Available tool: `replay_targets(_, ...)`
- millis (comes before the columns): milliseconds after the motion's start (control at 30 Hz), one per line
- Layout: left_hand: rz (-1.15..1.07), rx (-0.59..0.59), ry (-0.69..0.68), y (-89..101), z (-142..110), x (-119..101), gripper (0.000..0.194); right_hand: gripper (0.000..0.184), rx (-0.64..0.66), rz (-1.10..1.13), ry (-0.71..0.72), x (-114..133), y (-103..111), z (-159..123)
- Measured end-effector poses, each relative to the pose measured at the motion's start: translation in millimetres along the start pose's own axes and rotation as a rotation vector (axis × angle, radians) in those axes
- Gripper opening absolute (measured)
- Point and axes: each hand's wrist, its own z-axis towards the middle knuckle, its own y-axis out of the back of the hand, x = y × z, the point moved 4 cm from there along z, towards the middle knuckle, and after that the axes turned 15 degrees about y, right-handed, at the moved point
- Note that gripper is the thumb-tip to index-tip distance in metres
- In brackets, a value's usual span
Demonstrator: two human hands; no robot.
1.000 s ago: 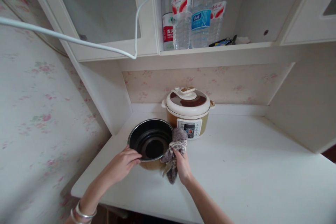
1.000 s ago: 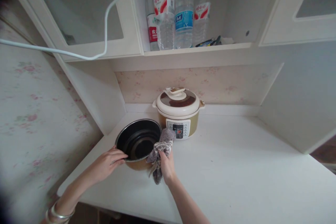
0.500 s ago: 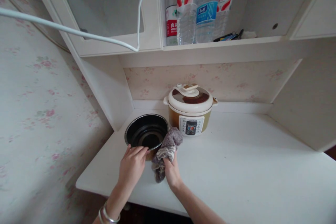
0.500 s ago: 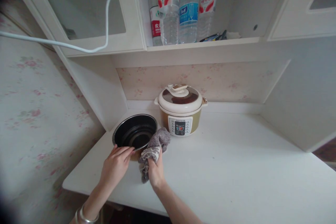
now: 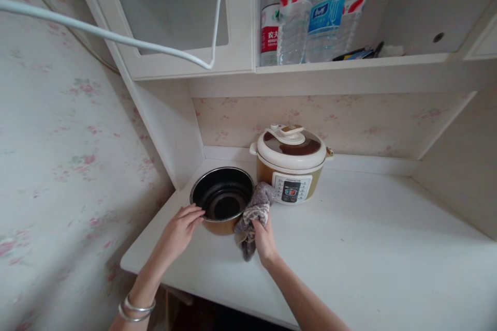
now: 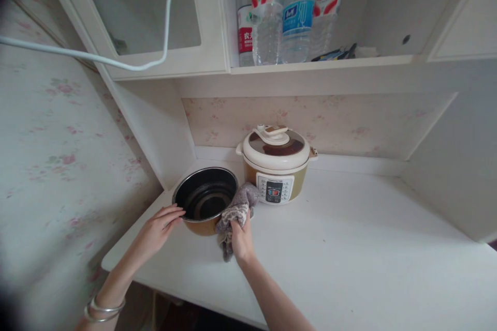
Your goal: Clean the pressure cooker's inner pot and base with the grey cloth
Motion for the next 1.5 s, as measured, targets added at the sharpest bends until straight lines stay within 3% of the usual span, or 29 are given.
replay_targets(100, 0.002, -0.002, -0.021, -4.3, 2.2, 11.5, 0.028, 0.052, 0.001, 0.030, -0.030, -0.2, -9.8, -23.1)
replay_targets(233, 0.014, -0.046, -0.058, -8.4, 1.0, 5.9, 0.028, 0.050, 0.042, 0.087, -0.024, 5.6, -19.5, -44.3)
replay_targets(333, 0.053, -0.109, -0.074, -9.7, -3.9, -11.6, 0.027, 0.046, 0.065, 0.097, -0.019, 9.6, -18.6, -34.4)
replay_targets(500, 0.077, -0.196, -0.080, -21.1, -17.0, -48.7, 0.026, 0.042, 0.019, 0.085, -0.029, 9.4, -11.6, 5.0)
replay_targets(633, 0.088, -0.220, -0.029, -31.3, -22.9, -64.2, 0.026, 0.044, 0.018, 0.091, -0.019, 7.7, -18.4, -0.8)
replay_targets(833, 0.045, -0.203, 0.063, -35.9, -21.0, -68.5, 0.028, 0.048, 0.096, 0.149, -0.039, 9.1, -27.9, -47.0)
replay_targets(933, -0.001, -0.217, 0.066, -36.7, -19.8, -68.5, 0.025, 0.046, 0.133, 0.136, -0.051, 14.4, -22.3, -38.7)
replay_targets(1133, 0.047, -0.212, 0.043, -36.2, -18.6, -77.4, 0.035, 0.040, 0.103, 0.068, -0.043, 18.7, -15.7, 7.4)
replay_targets(1367, 0.151, -0.258, 0.089, -39.4, -2.9, -89.4, 0.030, 0.036, 0.226, 0.261, -0.101, 21.3, -23.2, -19.5)
replay_targets(1500, 0.071, -0.247, 0.116, -43.1, 6.8, -88.2, 0.025, 0.032, 0.191, 0.359, -0.194, 19.5, -11.3, -17.9)
